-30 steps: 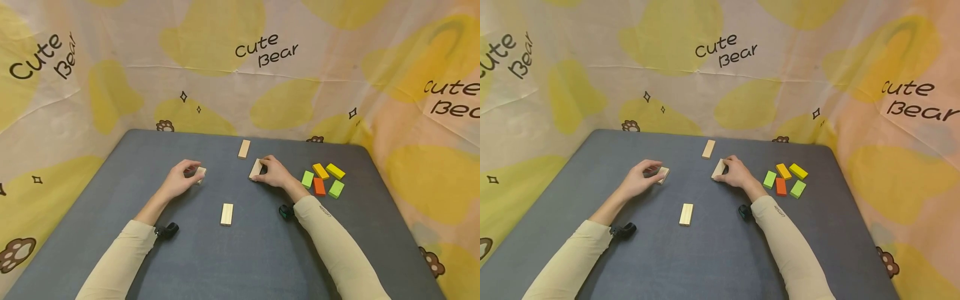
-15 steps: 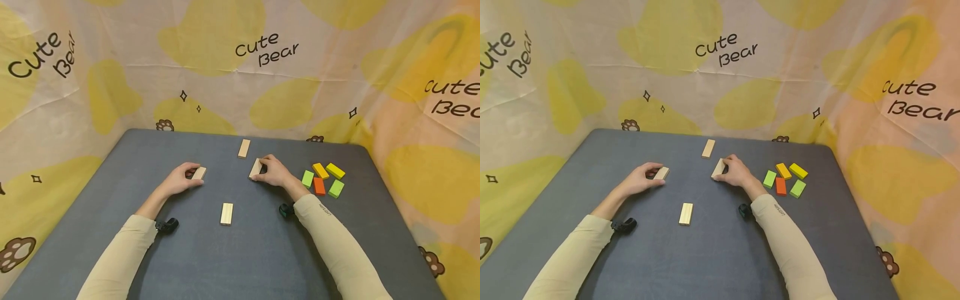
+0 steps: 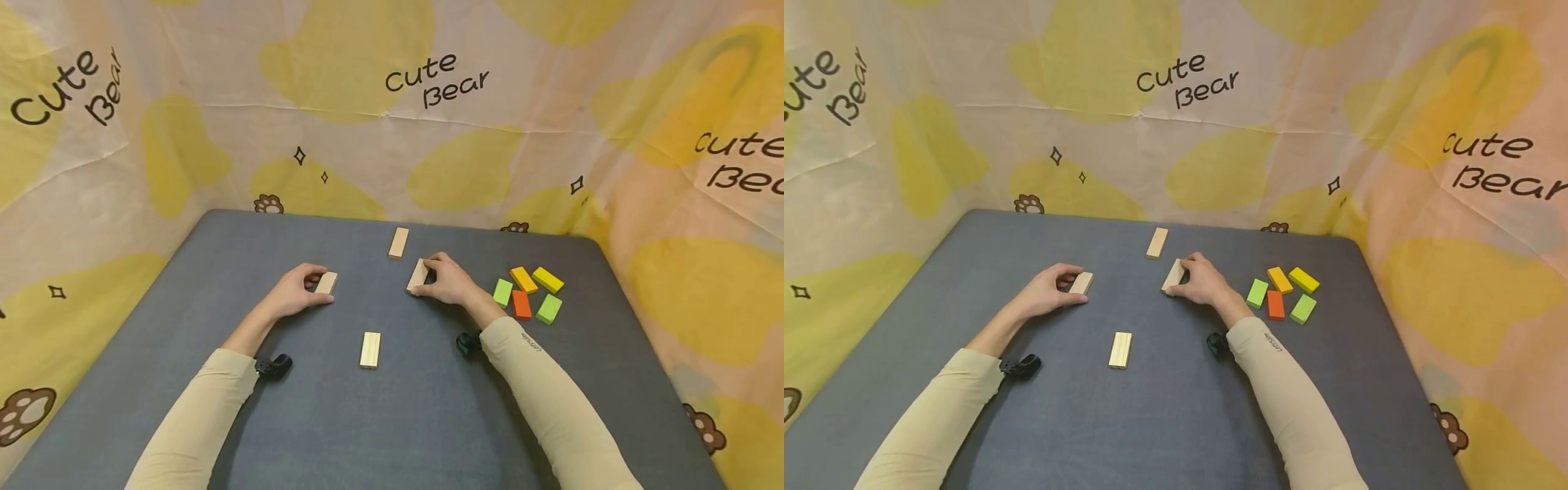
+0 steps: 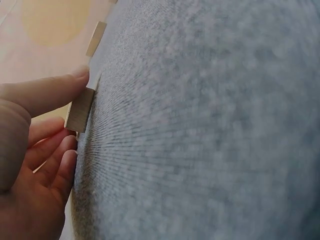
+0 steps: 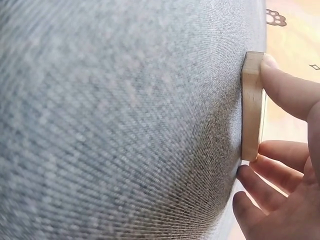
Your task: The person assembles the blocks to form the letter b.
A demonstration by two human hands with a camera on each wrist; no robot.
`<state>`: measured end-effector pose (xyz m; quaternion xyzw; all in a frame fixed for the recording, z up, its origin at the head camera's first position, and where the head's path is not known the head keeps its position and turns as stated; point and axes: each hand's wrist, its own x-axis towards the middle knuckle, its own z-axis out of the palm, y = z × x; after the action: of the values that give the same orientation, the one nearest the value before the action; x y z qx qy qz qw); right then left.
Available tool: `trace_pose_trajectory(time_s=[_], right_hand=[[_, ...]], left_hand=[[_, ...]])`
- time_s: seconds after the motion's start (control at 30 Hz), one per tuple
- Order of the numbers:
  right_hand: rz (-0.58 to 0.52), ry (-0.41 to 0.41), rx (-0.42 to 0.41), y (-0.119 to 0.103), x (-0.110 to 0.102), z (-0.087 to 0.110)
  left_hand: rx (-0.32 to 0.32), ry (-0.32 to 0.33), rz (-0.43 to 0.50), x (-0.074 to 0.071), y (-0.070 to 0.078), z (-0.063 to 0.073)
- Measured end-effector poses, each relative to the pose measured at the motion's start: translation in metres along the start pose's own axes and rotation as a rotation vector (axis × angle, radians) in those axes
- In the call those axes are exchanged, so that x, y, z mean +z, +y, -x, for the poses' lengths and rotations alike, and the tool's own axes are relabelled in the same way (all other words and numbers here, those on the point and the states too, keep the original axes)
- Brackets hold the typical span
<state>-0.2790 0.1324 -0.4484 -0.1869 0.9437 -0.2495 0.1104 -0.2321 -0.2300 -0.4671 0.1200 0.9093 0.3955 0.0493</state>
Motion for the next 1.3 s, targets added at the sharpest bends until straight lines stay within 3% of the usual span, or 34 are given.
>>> trace_pose_trajectory(time_s=[0.23,0.53,1.3], right_hand=[[0.005,0.0,0.006,-0.001,0.0,-0.001],[-0.002,0.0,0.013,-0.001,0.001,0.0],[0.003,-0.002,0.007,0.001,0.0,-0.003]], left_hand=[[-0.026,0.034,-0.017,0.003,0.002,-0.002],[-0.021,0.062,-0.058,0.011,0.016,-0.002],[0.061,0.022,-0.026,0.043,0.059,0.006]])
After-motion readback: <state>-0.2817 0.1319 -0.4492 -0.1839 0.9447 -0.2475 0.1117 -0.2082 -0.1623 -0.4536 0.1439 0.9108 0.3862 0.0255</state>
